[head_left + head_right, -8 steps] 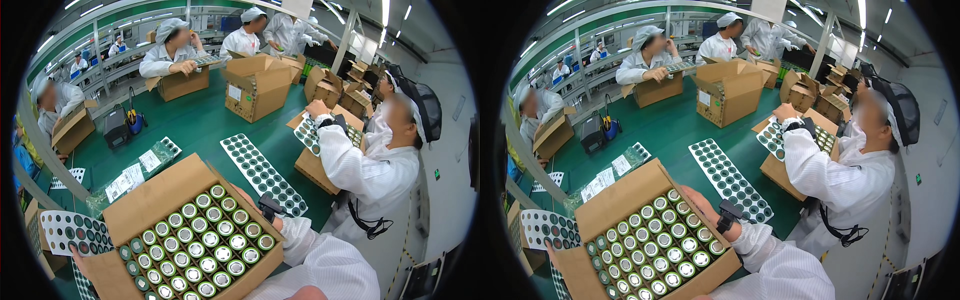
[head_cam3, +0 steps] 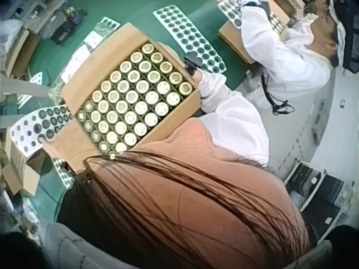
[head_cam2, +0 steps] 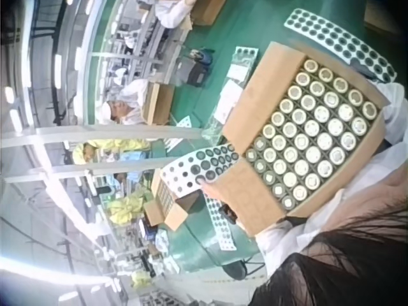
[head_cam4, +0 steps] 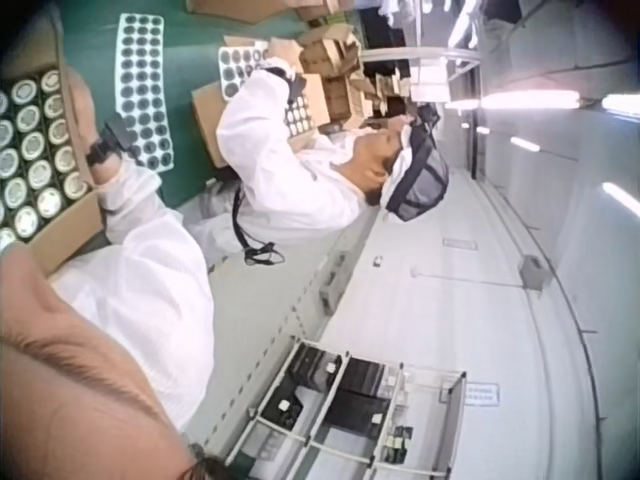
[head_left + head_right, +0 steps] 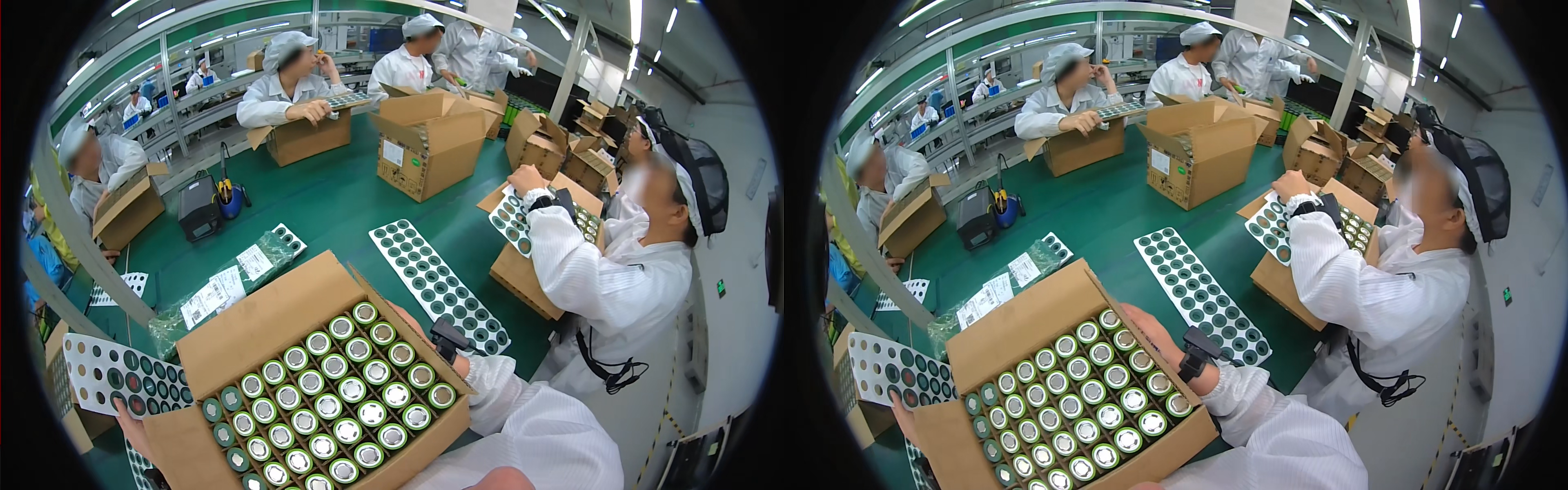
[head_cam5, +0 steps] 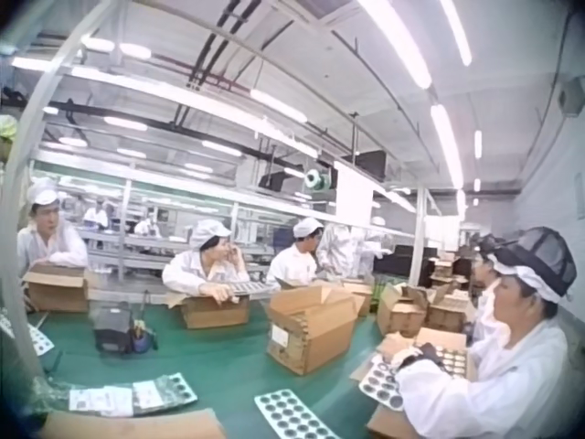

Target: Applying stickers or insulation components to electronic battery cells in a factory assembly line.

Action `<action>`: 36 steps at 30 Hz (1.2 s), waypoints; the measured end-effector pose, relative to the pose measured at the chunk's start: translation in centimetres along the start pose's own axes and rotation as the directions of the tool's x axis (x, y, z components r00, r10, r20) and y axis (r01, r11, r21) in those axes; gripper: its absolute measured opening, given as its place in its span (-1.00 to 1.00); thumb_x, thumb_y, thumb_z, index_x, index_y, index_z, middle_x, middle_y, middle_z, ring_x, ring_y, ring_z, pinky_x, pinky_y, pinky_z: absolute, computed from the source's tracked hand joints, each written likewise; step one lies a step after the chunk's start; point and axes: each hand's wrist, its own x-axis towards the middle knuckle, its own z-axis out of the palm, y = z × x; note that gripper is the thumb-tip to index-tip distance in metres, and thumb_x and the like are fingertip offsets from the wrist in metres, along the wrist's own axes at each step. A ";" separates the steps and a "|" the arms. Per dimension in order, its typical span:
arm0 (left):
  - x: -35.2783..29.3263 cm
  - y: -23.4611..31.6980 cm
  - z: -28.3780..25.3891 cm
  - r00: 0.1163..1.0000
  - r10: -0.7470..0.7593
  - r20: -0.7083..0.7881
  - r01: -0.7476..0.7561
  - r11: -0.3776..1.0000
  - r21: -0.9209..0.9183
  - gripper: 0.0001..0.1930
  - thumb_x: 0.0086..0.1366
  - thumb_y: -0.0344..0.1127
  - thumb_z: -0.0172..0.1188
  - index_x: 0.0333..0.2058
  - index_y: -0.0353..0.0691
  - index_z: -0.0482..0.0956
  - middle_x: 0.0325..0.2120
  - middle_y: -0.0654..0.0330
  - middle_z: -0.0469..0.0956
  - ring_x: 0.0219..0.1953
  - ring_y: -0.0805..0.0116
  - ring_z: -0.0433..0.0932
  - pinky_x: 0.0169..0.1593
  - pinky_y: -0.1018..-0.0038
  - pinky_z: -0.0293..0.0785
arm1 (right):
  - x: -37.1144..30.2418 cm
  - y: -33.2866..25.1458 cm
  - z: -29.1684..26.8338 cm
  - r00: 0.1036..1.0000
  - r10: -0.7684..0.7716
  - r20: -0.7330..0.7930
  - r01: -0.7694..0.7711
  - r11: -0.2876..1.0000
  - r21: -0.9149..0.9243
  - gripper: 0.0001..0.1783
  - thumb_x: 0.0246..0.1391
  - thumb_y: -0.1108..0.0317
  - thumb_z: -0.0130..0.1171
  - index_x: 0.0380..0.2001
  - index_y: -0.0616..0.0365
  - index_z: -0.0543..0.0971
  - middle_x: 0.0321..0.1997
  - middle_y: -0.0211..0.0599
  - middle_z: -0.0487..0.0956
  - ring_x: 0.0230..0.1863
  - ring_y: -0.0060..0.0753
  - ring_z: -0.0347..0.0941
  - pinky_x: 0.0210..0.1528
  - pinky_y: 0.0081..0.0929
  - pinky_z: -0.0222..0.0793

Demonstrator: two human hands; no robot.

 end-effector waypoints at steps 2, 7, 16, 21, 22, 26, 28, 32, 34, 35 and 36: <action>-1.7 2.0 0.9 0.988 -0.087 -0.125 0.060 0.976 -0.208 -0.52 0.33 -0.07 -0.09 0.06 -0.35 0.28 -0.02 0.10 0.34 -0.13 0.44 0.44 -0.07 0.48 0.44 | -0.3 -0.4 0.3 1.000 0.000 0.001 0.000 1.000 0.015 -0.58 0.27 0.20 -0.23 0.08 0.21 0.32 0.03 -0.34 0.43 -0.01 -0.57 0.37 0.05 -0.53 0.29; -1.7 3.6 -0.7 0.878 0.271 -0.395 -0.345 0.930 -0.128 -0.52 0.31 -0.10 -0.01 0.02 -0.41 0.30 -0.10 0.09 0.41 -0.08 0.38 0.42 -0.11 0.48 0.44 | -0.3 0.0 0.2 0.999 0.040 -0.004 -0.039 0.989 0.139 -0.60 0.27 0.21 -0.23 0.06 0.21 0.32 0.01 -0.33 0.44 -0.02 -0.57 0.37 0.05 -0.53 0.29; -1.0 4.1 -7.0 0.753 0.507 -0.421 -0.524 0.848 0.084 -0.53 0.30 -0.12 -0.01 -0.04 -0.46 0.29 -0.06 0.01 0.34 -0.09 0.28 0.44 -0.11 0.44 0.50 | -0.1 -0.1 0.5 1.000 0.013 0.005 -0.013 1.000 0.010 -0.57 0.27 0.16 -0.23 0.07 0.23 0.30 0.03 -0.29 0.42 0.02 -0.50 0.35 0.09 -0.46 0.26; -1.8 5.6 -7.3 0.745 0.525 -0.411 -0.571 0.821 0.014 -0.55 0.31 -0.15 -0.02 -0.01 -0.45 0.26 -0.02 0.00 0.30 -0.04 0.24 0.40 -0.05 0.39 0.46 | 0.1 -0.2 1.4 0.998 0.058 0.023 -0.060 0.991 0.117 -0.55 0.27 0.15 -0.23 0.07 0.23 0.30 0.04 -0.28 0.41 0.03 -0.48 0.34 0.10 -0.44 0.25; -2.4 6.5 -6.4 0.826 0.352 -0.441 -0.520 0.778 -0.352 -0.55 0.32 -0.17 -0.03 0.02 -0.44 0.24 -0.01 0.00 0.29 -0.03 0.23 0.39 -0.02 0.37 0.44 | 0.1 -0.1 1.5 0.997 0.069 0.023 -0.072 0.985 0.155 -0.55 0.27 0.15 -0.23 0.07 0.23 0.30 0.04 -0.28 0.41 0.03 -0.48 0.34 0.10 -0.44 0.25; -3.9 7.2 -6.0 0.875 0.394 -0.283 -0.485 0.690 -0.538 -0.52 0.35 -0.21 -0.07 0.13 -0.39 0.15 0.01 0.02 0.29 0.01 0.24 0.35 0.06 0.33 0.34 | 0.0 -0.2 0.9 0.995 0.100 0.011 -0.097 0.919 0.382 -0.54 0.27 0.14 -0.23 0.08 0.24 0.30 0.05 -0.26 0.41 0.04 -0.46 0.34 0.11 -0.42 0.24; -4.8 7.6 -6.0 0.876 0.395 -0.276 -0.480 0.672 -0.564 -0.53 0.36 -0.18 -0.09 0.14 -0.33 0.15 0.03 0.05 0.30 0.04 0.25 0.32 0.09 0.32 0.29 | -0.9 -4.3 3.1 0.988 -0.144 -0.061 0.149 0.986 0.077 -0.50 0.27 0.09 -0.26 0.08 0.27 0.28 0.09 -0.20 0.38 0.12 -0.37 0.27 0.22 -0.37 0.09; -6.0 8.5 -5.3 0.934 0.294 -0.203 -0.348 0.614 -0.709 -0.55 0.37 -0.13 -0.14 0.17 -0.18 0.16 0.09 0.16 0.28 0.06 0.27 0.29 0.11 0.27 0.25 | -4.1 -9.6 4.4 0.830 -0.558 0.005 0.517 0.764 -0.385 -0.50 0.28 0.12 -0.30 0.07 0.32 0.28 0.11 -0.14 0.35 0.13 -0.32 0.26 0.23 -0.35 0.06; -6.0 8.2 -5.8 0.936 0.304 -0.176 -0.332 0.602 -0.726 -0.56 0.38 -0.13 -0.14 0.16 -0.17 0.17 0.09 0.16 0.28 0.07 0.26 0.28 0.11 0.25 0.25 | -6.1 -11.8 6.4 0.770 -0.637 0.031 0.598 0.704 -0.384 -0.54 0.27 0.19 -0.26 0.05 0.35 0.30 0.10 -0.11 0.36 0.13 -0.29 0.26 0.21 -0.35 0.06; -6.0 8.1 -6.2 0.936 0.303 -0.177 -0.330 0.590 -0.737 -0.57 0.38 -0.13 -0.14 0.15 -0.18 0.18 0.08 0.15 0.29 0.07 0.25 0.28 0.11 0.24 0.25 | -7.1 -12.7 6.9 0.749 -0.643 0.163 0.634 0.623 -0.458 -0.56 0.25 0.24 -0.22 0.03 0.37 0.31 0.09 -0.10 0.38 0.12 -0.29 0.27 0.20 -0.36 0.06; -5.9 7.9 -6.4 0.935 0.308 -0.175 -0.331 0.582 -0.743 -0.57 0.38 -0.13 -0.14 0.15 -0.18 0.18 0.08 0.15 0.29 0.07 0.25 0.28 0.11 0.24 0.25 | -8.1 -13.6 7.8 0.719 -0.631 0.292 0.672 0.524 -0.524 -0.59 0.23 0.29 -0.19 0.02 0.39 0.32 0.07 -0.09 0.39 0.11 -0.28 0.27 0.19 -0.37 0.06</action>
